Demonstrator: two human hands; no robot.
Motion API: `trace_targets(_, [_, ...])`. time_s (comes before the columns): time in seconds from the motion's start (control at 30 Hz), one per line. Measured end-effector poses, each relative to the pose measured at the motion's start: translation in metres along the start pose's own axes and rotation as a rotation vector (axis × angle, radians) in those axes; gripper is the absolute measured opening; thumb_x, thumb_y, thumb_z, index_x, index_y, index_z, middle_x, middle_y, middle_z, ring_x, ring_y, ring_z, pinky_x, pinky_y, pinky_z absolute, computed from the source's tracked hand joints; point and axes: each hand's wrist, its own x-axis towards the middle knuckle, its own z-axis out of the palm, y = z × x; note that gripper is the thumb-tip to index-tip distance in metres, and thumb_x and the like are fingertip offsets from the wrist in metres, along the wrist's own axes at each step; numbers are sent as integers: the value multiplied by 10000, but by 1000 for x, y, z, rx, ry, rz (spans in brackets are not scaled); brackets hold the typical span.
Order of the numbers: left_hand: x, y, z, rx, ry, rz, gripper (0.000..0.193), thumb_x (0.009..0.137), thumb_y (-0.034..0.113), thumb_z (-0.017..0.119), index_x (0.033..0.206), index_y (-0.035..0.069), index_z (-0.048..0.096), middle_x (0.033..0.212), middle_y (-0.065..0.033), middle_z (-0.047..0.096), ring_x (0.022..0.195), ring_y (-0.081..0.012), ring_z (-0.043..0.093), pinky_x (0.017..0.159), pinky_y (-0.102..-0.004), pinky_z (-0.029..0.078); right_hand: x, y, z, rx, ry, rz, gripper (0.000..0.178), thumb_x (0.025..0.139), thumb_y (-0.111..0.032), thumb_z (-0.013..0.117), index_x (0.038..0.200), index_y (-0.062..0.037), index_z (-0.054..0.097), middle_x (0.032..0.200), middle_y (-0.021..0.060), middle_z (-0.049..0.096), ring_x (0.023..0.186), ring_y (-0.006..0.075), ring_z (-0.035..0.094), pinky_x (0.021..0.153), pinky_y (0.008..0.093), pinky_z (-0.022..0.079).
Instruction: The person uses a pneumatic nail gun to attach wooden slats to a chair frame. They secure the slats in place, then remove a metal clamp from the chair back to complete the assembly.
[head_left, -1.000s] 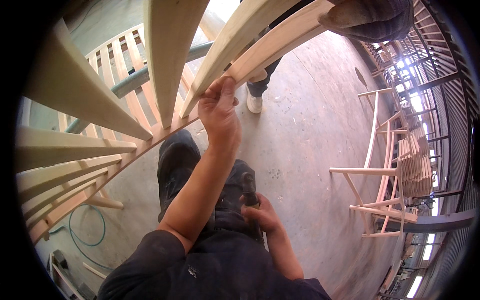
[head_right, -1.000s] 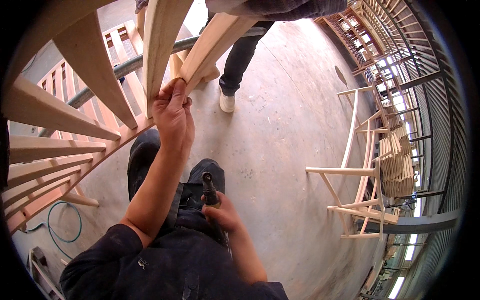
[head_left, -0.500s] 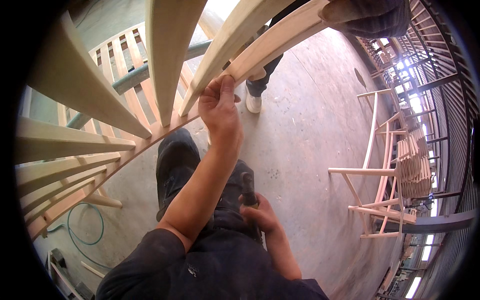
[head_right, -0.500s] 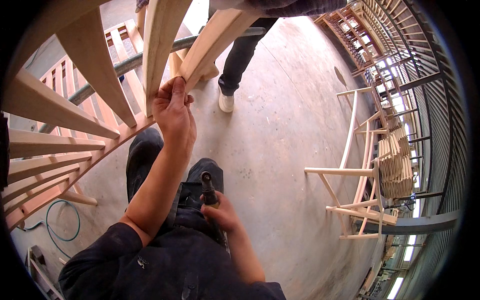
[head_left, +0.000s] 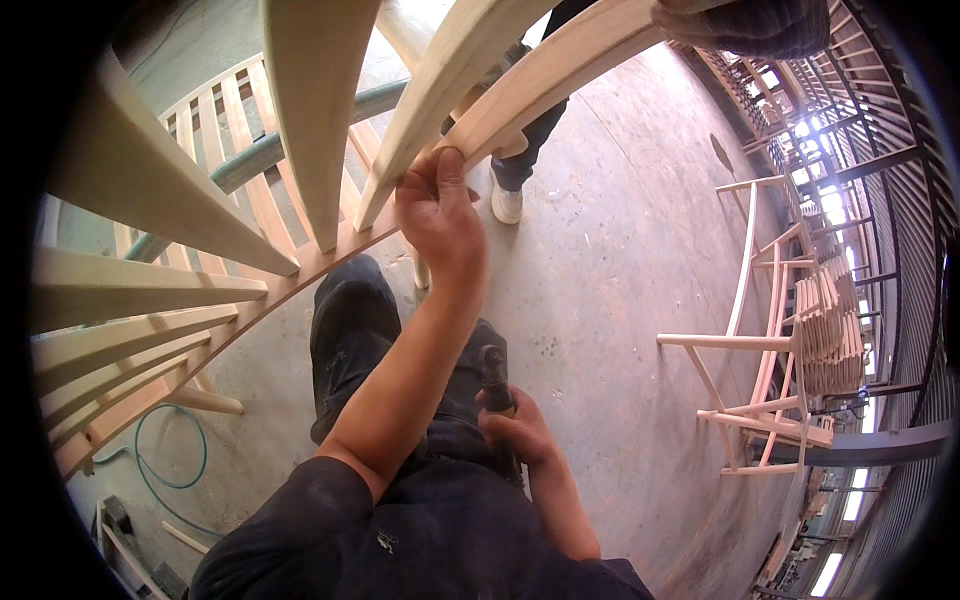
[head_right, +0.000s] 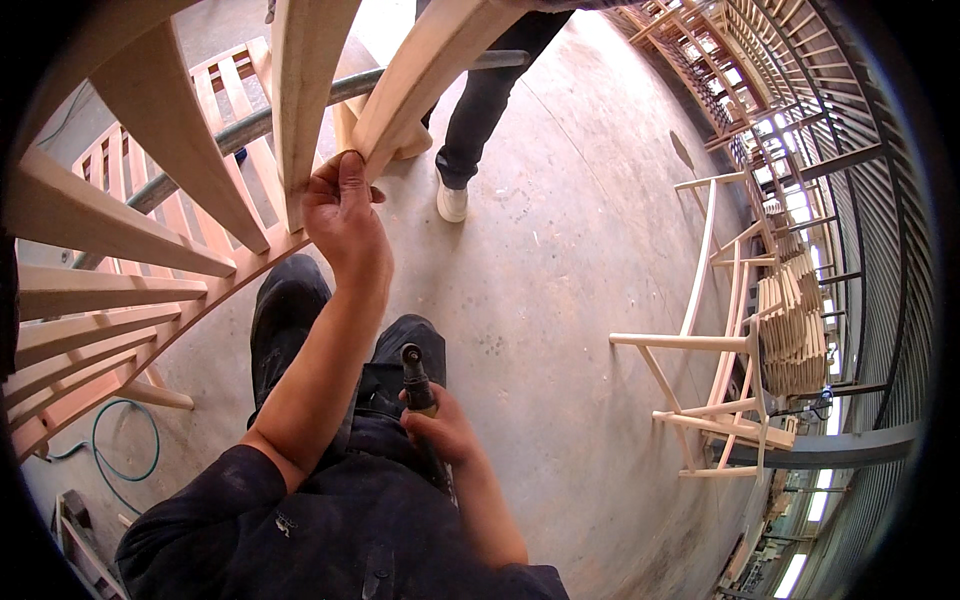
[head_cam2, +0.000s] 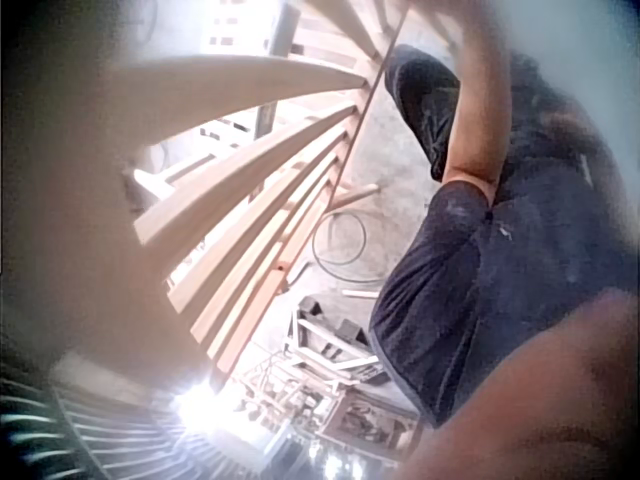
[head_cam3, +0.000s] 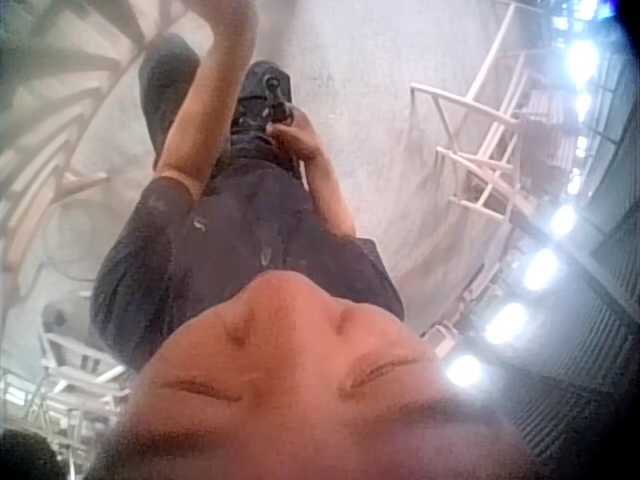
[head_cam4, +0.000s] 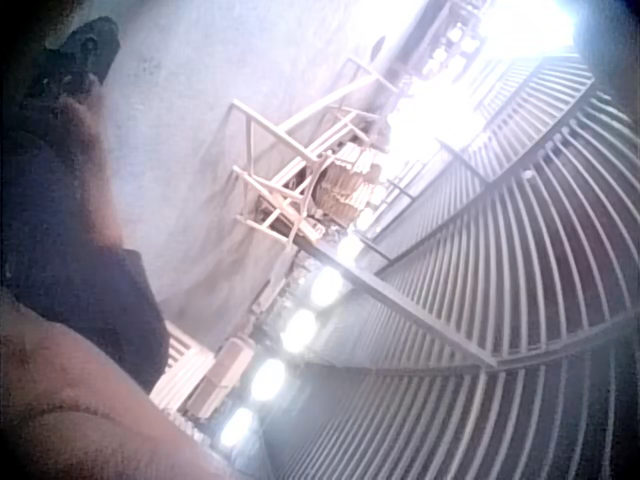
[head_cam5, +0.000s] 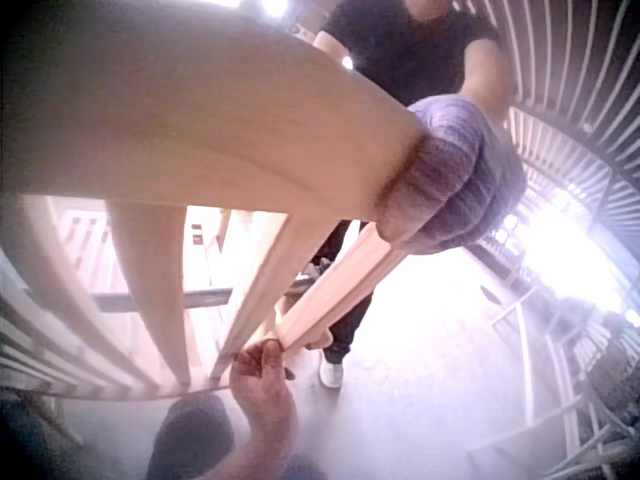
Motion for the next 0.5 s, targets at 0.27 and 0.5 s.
trace_targets(0.27, [0, -6, -1, 0, 16, 18, 257, 1018, 240, 681, 1010, -16, 667, 801, -62, 650, 618, -112, 566, 573, -241, 478, 1, 1, -2, -4, 2, 4, 440, 800, -82, 736, 1193, -4, 552, 814, 59, 628, 641, 151, 610, 596, 296, 519])
trace_targets(0.5, [-1, -6, 1, -9, 7, 31, 220, 1015, 214, 681, 1017, -6, 692, 814, -56, 660, 625, -104, 562, 587, -232, 474, -2, 2, -11, 68, -31, -18, 432, 793, -69, 730, 1186, 6, 567, 785, 64, 628, 614, 159, 611, 575, 306, 519])
